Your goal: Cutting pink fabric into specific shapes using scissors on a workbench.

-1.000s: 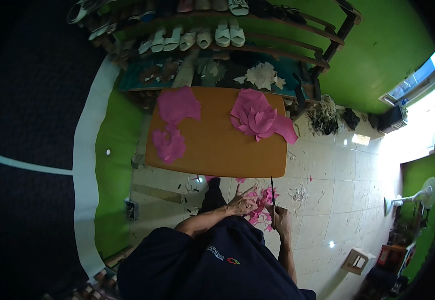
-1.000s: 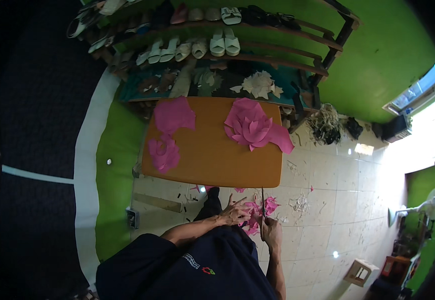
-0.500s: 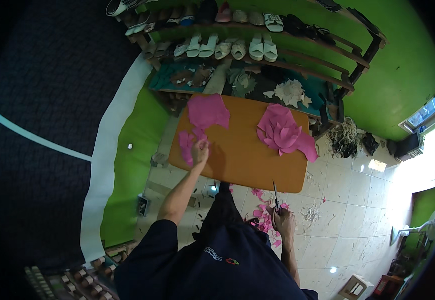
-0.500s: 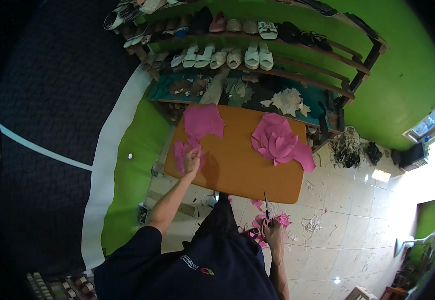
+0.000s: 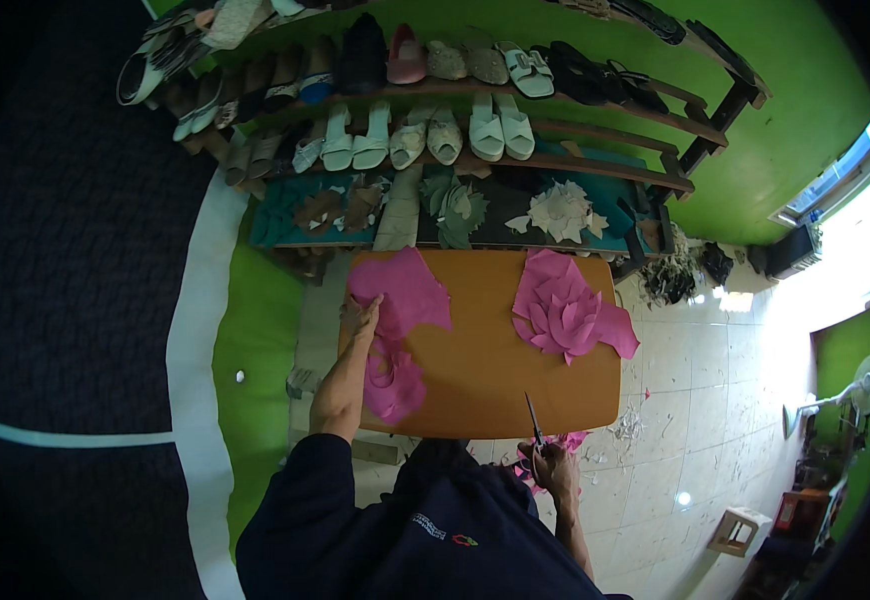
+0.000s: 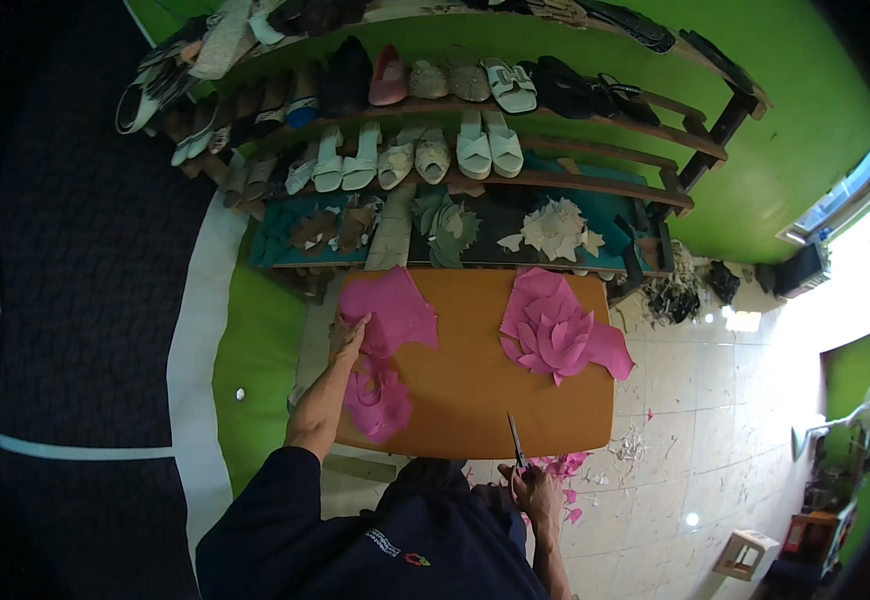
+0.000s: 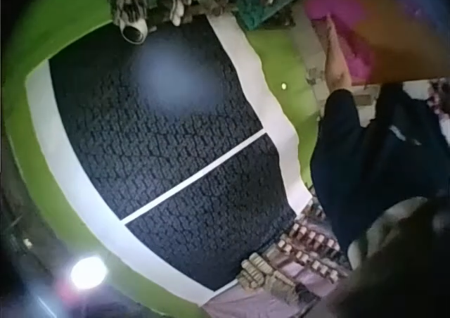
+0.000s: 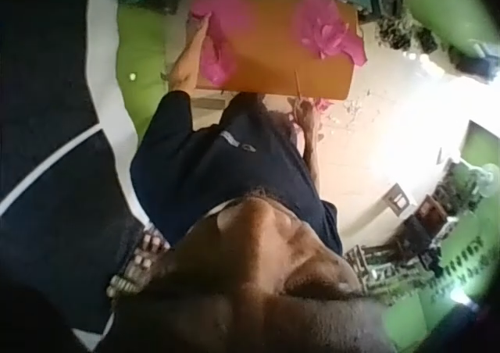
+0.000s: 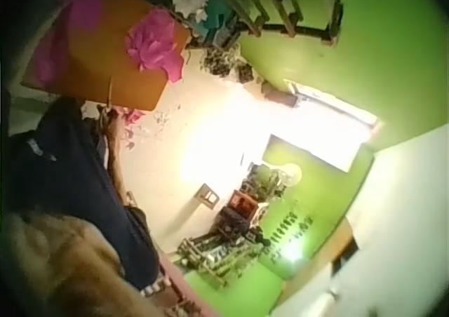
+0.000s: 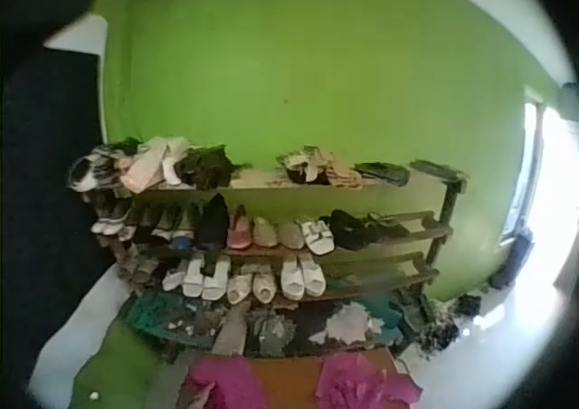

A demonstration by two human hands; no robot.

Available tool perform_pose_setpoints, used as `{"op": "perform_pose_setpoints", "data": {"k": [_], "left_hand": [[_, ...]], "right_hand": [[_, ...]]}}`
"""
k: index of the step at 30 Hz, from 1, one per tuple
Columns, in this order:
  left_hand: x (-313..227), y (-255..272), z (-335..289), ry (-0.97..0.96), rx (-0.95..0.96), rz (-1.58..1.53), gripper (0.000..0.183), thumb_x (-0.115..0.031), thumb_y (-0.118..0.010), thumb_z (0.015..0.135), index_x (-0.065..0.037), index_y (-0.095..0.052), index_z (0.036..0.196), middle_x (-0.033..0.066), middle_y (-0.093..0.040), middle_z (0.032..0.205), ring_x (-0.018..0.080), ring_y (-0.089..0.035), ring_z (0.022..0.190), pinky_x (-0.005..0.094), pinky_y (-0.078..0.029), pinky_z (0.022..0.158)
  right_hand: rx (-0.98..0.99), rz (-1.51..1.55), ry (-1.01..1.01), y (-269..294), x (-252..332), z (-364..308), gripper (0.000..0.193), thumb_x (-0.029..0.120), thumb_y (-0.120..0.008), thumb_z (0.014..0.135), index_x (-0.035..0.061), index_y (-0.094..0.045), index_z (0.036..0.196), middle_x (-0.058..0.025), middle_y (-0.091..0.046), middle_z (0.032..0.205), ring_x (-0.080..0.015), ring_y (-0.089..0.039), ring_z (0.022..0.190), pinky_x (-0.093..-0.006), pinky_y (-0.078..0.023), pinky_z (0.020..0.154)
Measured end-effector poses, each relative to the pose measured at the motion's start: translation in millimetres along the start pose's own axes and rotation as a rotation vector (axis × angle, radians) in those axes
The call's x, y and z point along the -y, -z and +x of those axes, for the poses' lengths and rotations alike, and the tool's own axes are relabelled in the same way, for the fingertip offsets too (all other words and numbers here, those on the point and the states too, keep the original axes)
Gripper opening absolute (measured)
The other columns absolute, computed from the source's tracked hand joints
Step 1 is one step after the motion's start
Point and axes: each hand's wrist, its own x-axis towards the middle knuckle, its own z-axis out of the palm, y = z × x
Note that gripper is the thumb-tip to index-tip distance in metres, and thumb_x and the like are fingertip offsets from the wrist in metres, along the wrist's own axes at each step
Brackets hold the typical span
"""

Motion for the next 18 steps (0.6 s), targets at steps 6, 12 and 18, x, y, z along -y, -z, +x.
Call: {"op": "perform_pose_setpoints", "data": {"k": [6,12,18], "left_hand": [[-54,-16,-18,-0.071,-0.197,0.473,0.111,-0.067,-0.080,0.063,-0.002,-0.040,0.144,0.0231,-0.039,0.143,0.0413,-0.044,0.128,0.0514,-0.046,0.098],[-80,-45,-41,-0.264,-0.314,0.234,0.105,-0.047,-0.090,0.060,0.000,-0.042,0.141,0.0219,-0.047,0.128,0.0395,-0.049,0.116,0.0520,-0.042,0.097],[-85,-47,-53,-0.231,-0.389,0.223,0.097,-0.044,-0.090,0.061,-0.005,-0.047,0.139,0.0218,-0.045,0.134,0.0404,-0.049,0.119,0.0525,-0.043,0.099]], "right_hand": [[-0.188,0.089,0.074,-36,-2,20,0.062,0.065,-0.061,0.083,0.0054,-0.073,0.076,-0.0134,-0.064,0.059,-0.0343,-0.066,0.060,-0.0470,-0.045,0.055],[-0.131,0.004,0.049,-28,31,23,0.062,0.065,-0.060,0.085,0.0041,-0.070,0.075,-0.0158,-0.062,0.058,-0.0344,-0.063,0.057,-0.0478,-0.043,0.055],[-0.169,0.020,0.038,-23,51,12,0.067,0.066,-0.063,0.083,-0.0003,-0.064,0.070,-0.0209,-0.058,0.058,-0.0390,-0.062,0.057,-0.0477,-0.042,0.055]]}}
